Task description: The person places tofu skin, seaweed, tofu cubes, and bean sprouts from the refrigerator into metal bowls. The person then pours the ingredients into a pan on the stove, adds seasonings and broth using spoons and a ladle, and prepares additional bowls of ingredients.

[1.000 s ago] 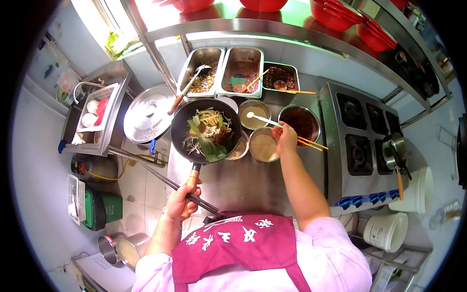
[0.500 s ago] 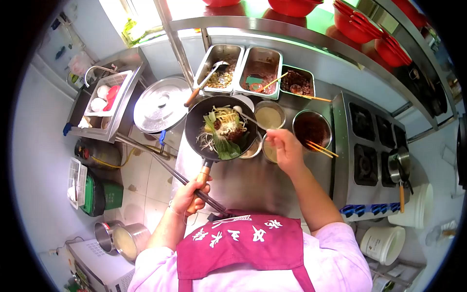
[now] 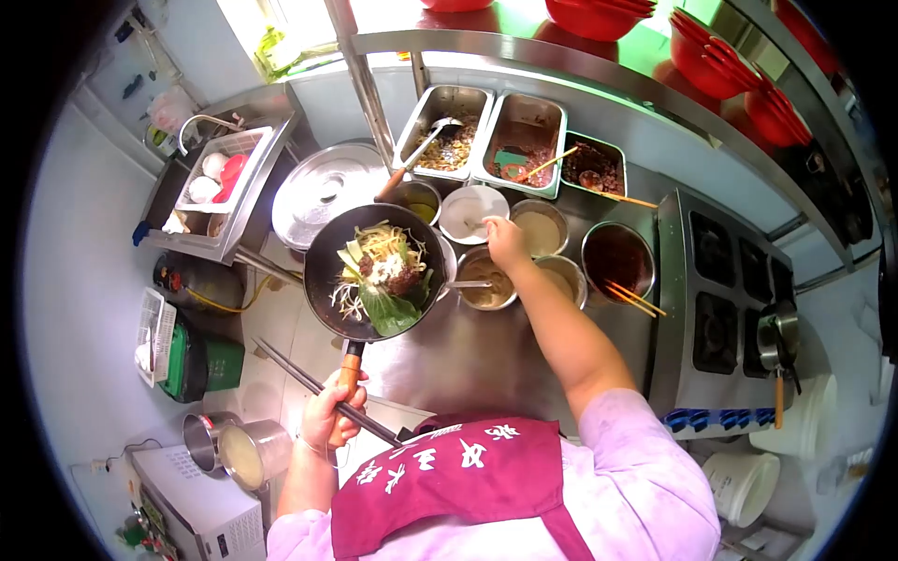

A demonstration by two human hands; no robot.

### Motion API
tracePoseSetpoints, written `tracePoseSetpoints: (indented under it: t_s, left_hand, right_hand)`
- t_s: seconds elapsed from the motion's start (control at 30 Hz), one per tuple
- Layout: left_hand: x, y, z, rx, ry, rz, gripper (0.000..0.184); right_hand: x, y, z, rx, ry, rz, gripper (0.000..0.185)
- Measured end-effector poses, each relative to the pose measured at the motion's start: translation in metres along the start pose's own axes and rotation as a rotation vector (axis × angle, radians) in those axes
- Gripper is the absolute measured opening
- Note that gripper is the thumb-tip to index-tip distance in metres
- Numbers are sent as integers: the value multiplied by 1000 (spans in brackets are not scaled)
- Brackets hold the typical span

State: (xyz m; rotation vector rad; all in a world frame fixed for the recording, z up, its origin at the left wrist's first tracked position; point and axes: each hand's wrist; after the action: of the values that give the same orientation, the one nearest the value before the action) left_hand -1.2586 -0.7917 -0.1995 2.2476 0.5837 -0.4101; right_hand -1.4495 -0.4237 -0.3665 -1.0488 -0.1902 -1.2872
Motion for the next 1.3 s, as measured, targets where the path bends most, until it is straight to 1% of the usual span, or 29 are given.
tracePoseSetpoints:
  t_s: [0.03, 0.07, 0.13, 0.17, 0.2, 0.27, 0.3, 0.43, 0.6, 0.67, 0.77, 0.87, 0.9, 0.93, 0.97, 1.03, 1.07, 1.13, 1.17, 1.2, 1.27, 1.3]
  left_hand:
    - [1, 2, 1, -3, 7, -10, 40]
    - [1, 3, 3, -4, 14, -19, 40]
    - [3, 4, 7, 8, 21, -21, 38]
    - [3, 5, 8, 23, 20, -19, 35]
    - [4, 5, 9, 22, 26, -22, 35]
    - [5, 3, 10, 12, 35, -18, 35]
    - [4, 2, 10, 13, 37, -21, 35]
    - [3, -2, 10, 22, 18, -6, 35]
    - [-2, -8, 3, 23, -7, 11, 35]
    - [-3, -12, 1, -13, -38, 12, 39]
    - [-5, -15, -2, -19, -56, 21, 38]
    - [-8, -19, -11, -31, -72, 37, 37]
    - [-9, -22, -8, 18, -53, 54, 33]
    - [-10, -23, -10, 19, -53, 54, 33]
    - [-10, -26, -13, 8, -68, 59, 34]
    - [-11, -30, -18, 6, -79, 73, 36]
    - [-11, -32, -20, 7, -79, 75, 36]
    - [-10, -38, -22, 27, -68, 113, 36]
    - [-9, -42, -22, 50, -64, 124, 36]
    - [-9, -42, -24, 57, -71, 134, 36]
    - [-9, -46, -30, 44, -97, 151, 37]
    - [-8, -48, -28, 65, -105, 153, 38]
  right_hand:
    - [-4, 0, -9, 11, -103, -65, 20]
    - [-9, 2, -15, 16, -106, -62, 20]
    - [-2, 1, -16, -108, -533, -501, 21]
    - [-1, 1, -12, -131, -579, -546, 23]
    - [-1, 3, -8, -124, -579, -544, 23]
    - [-3, 6, 3, -305, -726, -698, 25]
    - [-2, 6, 12, -317, -752, -724, 27]
    - [3, 12, 30, -391, -824, -786, 26]
    - [5, 15, 41, -462, -873, -788, 26]
    - [6, 17, 48, -499, -906, -793, 26]
    - [21, 17, 67, -512, -962, -807, 26]
    - [56, 16, 96, -544, -1040, -799, 27]
    - [73, 17, 105, -517, -1036, -708, 27]
    - [90, 19, 112, -488, -1030, -617, 28]
    - [108, 22, 117, -488, -1030, -617, 28]
    - [142, 29, 124, -357, -786, -279, 21]
    - [154, 32, 130, -359, -784, -281, 21]
    - [171, 37, 140, -55, -312, 251, 16]
    - [170, 38, 143, -20, -185, 393, 17]
    - [170, 42, 149, -27, -174, 386, 17]
    - [170, 57, 165, -191, -210, 180, 18]
    - [166, 67, 170, -330, -311, 72, 18]
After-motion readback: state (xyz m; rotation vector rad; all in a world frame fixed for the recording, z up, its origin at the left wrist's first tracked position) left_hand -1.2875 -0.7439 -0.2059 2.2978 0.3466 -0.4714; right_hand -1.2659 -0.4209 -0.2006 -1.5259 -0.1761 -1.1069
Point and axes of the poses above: each hand's wrist, its own y-axis away from the middle knuckle, its own z-axis out of the back of the hand, x = y × z, and after that the axes turned 13 degrees about z, right-handed
